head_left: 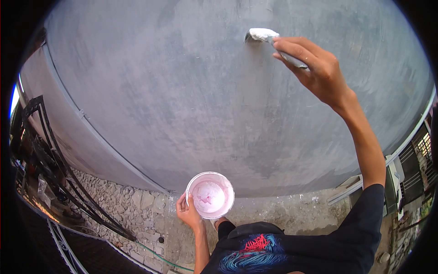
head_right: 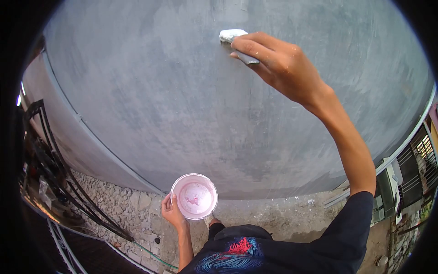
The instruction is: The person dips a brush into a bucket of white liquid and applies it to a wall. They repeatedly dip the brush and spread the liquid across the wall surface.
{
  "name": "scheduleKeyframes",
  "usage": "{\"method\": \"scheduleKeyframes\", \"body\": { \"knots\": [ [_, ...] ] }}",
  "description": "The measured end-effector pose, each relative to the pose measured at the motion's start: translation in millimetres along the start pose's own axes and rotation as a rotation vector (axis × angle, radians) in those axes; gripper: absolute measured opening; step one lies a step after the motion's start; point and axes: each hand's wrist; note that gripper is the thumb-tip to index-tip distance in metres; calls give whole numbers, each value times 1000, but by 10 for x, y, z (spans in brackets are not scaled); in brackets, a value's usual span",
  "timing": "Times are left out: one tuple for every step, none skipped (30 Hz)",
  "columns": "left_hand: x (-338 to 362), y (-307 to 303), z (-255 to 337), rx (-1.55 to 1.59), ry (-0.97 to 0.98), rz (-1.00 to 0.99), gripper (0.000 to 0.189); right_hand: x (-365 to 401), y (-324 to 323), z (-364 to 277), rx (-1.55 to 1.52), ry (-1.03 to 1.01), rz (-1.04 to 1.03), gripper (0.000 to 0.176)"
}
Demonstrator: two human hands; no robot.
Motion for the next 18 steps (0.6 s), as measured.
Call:
{"method": "scheduleKeyframes", "body": {
  "knots": [
    [4, 9, -3, 4, 2, 2, 22, -129, -88, 75, 83, -65, 66, 33],
    [15, 5, -5, 9, -5, 3, 22, -198, -148, 110, 109, -101, 132, 36],
    [24, -8, -5, 13, -13, 5, 22, -195, -134, 144, 158, -133, 146, 37],
    [28, -20, 1, 12, -16, 10, 22, -183, -100, 157, 207, -163, 158, 38],
    [37, -21, 1, 4, -15, 14, 22, -108, -11, 107, 161, -127, 126, 36],
    [45, -38, 1, -4, -14, 22, 22, 18, 118, 6, 115, -92, 95, 34],
    [45, -62, -1, -1, -14, 31, 22, 175, 280, -132, 22, -74, 8, 29],
    [45, -85, -4, 2, -17, 34, 23, 425, 459, -279, -29, -84, -122, 27],
    [46, -94, -14, 9, -20, 40, 23, 651, 585, -442, -129, -98, -257, 26],
    [41, -112, -44, 16, -18, 54, 23, 874, 704, -607, -260, -86, -349, 25],
    [22, -142, -85, 14, -7, 52, 23, 1019, 794, -726, -391, -75, -439, 24],
    [16, -160, -96, 13, 8, 50, 23, 1062, 829, -783, -396, -93, -431, 24],
    [11, -175, -95, 18, 16, 65, 23, 1082, 867, -816, -467, -41, -481, 22],
    [6, -182, -82, 24, 4, 64, 23, 1082, 900, -812, -537, 13, -532, 20],
    [1, -184, -68, 31, -8, 61, 23, 984, 902, -727, -531, 51, -512, 22],
    [-7, -188, -65, 35, 0, 68, 23, 810, 853, -605, -486, 71, -454, 23],
    [-7, -200, -67, 38, 5, 74, 23, 603, 766, -475, -442, 94, -396, 25],
    [-11, -204, -70, 41, 10, 78, 23, 400, 692, -360, -360, 59, -305, 26]
  ]
}}
Point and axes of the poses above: each hand's wrist, its own x-axis away from the middle knuckle, its own y-axis out of the palm, z = x × y, and after that the axes turned 6 degrees about -x, right-handed
